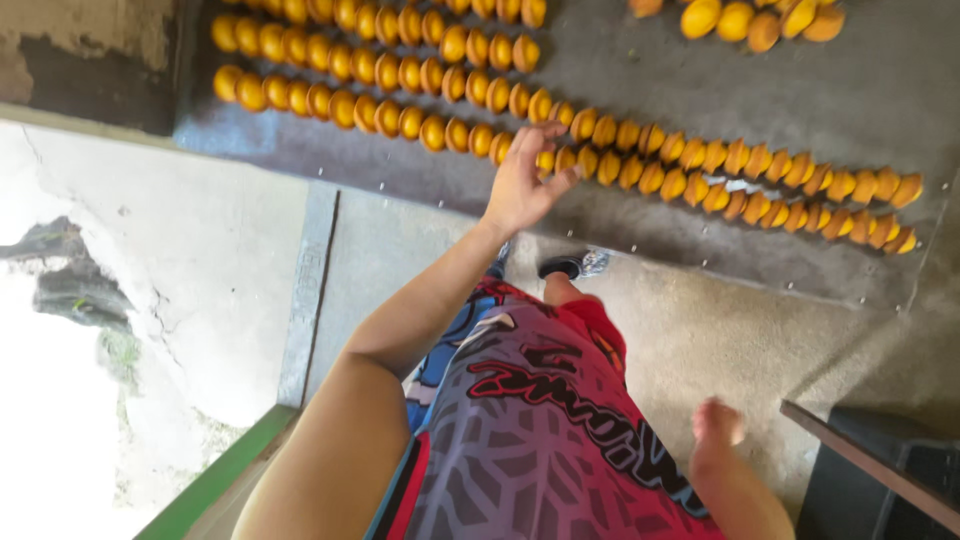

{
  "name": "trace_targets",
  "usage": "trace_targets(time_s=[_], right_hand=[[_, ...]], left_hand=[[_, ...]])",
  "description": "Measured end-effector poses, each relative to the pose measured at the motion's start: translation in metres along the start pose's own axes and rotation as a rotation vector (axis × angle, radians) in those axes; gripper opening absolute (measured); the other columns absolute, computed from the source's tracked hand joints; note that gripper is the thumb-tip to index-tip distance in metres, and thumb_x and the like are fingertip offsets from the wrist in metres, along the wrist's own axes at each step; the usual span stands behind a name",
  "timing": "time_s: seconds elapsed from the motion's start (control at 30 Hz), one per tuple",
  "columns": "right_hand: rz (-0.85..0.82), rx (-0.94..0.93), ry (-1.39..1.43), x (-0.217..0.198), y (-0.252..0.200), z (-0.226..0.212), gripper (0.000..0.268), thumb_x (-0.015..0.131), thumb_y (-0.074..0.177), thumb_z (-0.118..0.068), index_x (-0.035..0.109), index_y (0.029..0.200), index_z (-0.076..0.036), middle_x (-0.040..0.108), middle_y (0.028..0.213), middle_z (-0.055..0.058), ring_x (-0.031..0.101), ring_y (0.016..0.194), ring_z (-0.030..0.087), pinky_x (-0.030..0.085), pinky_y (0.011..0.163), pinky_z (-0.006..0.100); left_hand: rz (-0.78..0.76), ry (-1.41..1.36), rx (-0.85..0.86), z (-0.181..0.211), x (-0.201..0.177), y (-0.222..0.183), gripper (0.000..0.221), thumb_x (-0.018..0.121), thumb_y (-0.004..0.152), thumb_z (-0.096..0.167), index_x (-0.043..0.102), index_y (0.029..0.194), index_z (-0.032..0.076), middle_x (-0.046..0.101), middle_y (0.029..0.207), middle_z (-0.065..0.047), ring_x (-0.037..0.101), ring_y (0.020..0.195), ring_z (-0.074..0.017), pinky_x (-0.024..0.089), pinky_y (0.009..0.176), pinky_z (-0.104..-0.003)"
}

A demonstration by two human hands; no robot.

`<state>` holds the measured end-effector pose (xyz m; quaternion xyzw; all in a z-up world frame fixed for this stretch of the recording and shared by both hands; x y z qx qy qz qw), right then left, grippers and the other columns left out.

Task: The person sorts and arranges small yellow pastries on a metal table by hand, placing them into neat rows.

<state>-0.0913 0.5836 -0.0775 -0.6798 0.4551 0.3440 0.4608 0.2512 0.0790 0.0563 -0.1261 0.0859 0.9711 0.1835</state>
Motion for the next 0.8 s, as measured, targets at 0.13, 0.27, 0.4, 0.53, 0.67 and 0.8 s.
trace_targets(time_s=[0.13,0.27,0.4,0.53,0.67,0.8], right_hand=[[-0.063,0.273,0.308,-0.033,0.036,-0.002,0.05,0.064,0.097,-0.035,0.057,0.138,-0.008,0.069,0.115,0.01,0.067,0.102,0.029,0.053,0.085,0.044],[-0.375,0.363,0.544,-0.001,0.062,-0.05,0.051,0.062,0.102,-0.04,0.056,0.14,-0.007,0.067,0.114,0.01,0.067,0.096,0.027,0.054,0.077,0.043],[-0.628,0.346,0.572,0.031,0.06,-0.065,0.053,0.06,0.106,-0.045,0.055,0.142,-0.006,0.065,0.112,0.009,0.066,0.09,0.025,0.055,0.07,0.043],[-0.617,0.258,0.442,0.033,0.083,-0.043,0.05,0.056,0.105,-0.041,0.047,0.146,-0.015,0.068,0.12,0.009,0.067,0.096,0.023,0.055,0.075,0.042],[-0.628,0.247,0.382,0.051,0.108,-0.018,0.051,0.056,0.106,-0.037,0.045,0.149,-0.011,0.065,0.127,0.014,0.068,0.105,0.028,0.054,0.087,0.044],[-0.861,-0.04,0.083,0.107,0.105,-0.037,0.044,0.053,0.103,-0.027,0.051,0.145,-0.013,0.063,0.138,0.012,0.064,0.119,0.027,0.053,0.101,0.045]], left_hand=[[0.025,0.005,-0.081,-0.001,-0.022,-0.031,0.056,0.078,0.084,0.031,0.059,0.131,0.007,0.063,0.133,-0.008,0.066,0.106,-0.023,0.057,0.078,-0.035],[0.133,-0.005,-0.031,0.016,-0.053,-0.069,0.056,0.078,0.086,0.03,0.058,0.132,0.008,0.06,0.136,-0.009,0.065,0.11,-0.0227,0.059,0.081,-0.034],[0.369,0.03,-0.064,0.016,-0.087,-0.136,0.049,0.078,0.09,0.025,0.061,0.132,0.009,0.062,0.134,-0.006,0.066,0.113,-0.0214,0.059,0.084,-0.034],[0.543,0.061,-0.235,0.002,-0.101,-0.22,0.044,0.078,0.087,0.021,0.064,0.127,0.01,0.064,0.131,-0.005,0.067,0.111,-0.02,0.059,0.081,-0.033],[0.636,0.13,-0.331,-0.005,-0.101,-0.314,0.039,0.078,0.089,0.021,0.065,0.124,0.01,0.064,0.134,-0.006,0.067,0.111,-0.0196,0.058,0.08,-0.033],[0.743,0.117,-0.445,-0.018,-0.096,-0.397,0.039,0.077,0.089,0.022,0.065,0.123,0.009,0.061,0.138,-0.007,0.065,0.114,-0.0214,0.059,0.08,-0.034]])
Point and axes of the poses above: each hand's wrist, its own y-axis towards the middle knuckle, its own x-axis out of the palm, z = x × y, the point moved 10 cm from there along y, towards the middle knuckle
